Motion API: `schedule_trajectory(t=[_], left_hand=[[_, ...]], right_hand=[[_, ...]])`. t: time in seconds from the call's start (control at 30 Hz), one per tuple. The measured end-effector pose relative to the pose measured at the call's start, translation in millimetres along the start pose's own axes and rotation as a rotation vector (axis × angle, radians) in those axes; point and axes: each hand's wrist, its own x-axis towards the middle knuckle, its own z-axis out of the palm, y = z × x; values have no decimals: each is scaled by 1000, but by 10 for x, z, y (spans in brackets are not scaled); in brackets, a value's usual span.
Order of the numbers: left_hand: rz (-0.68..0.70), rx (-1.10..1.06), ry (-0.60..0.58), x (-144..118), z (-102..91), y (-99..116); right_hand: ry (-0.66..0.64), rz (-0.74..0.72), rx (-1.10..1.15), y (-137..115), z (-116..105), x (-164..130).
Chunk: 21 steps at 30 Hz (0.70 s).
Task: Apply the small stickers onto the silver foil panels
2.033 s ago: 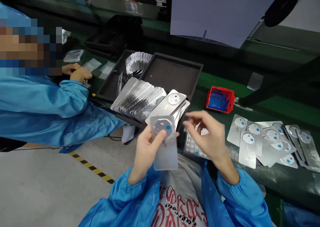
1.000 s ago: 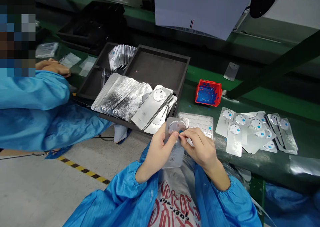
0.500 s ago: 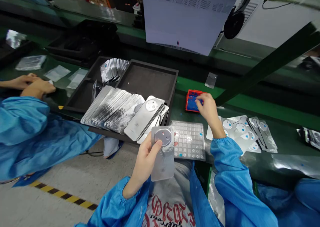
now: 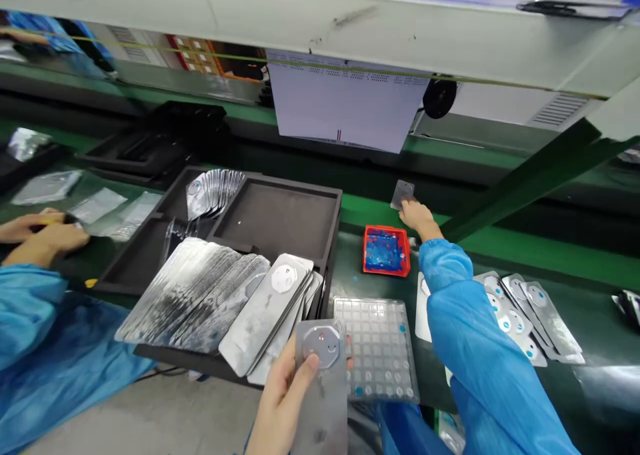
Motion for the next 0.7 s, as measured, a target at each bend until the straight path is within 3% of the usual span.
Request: schedule_trajectory(t=[0.17, 0.27, 0.37, 0.5, 0.6, 0.7], left_hand=[[-19, 20, 22, 106, 104, 62], [-35, 23, 9, 134, 134, 71], [-34, 39, 9, 147, 134, 67], [-12, 59, 7, 168, 109, 39], [-32, 67, -11, 174, 98, 15], [-52, 87, -56, 153, 106, 11]], right_hand=[[-78, -84, -72, -71, 17, 123], [-46, -95, -70, -143, -134, 137], [48, -105, -46, -183, -362, -38], [253, -249, 37, -144, -633, -823], [541, -610, 311, -74, -781, -1713], [548, -685, 364, -44, -917, -2518]])
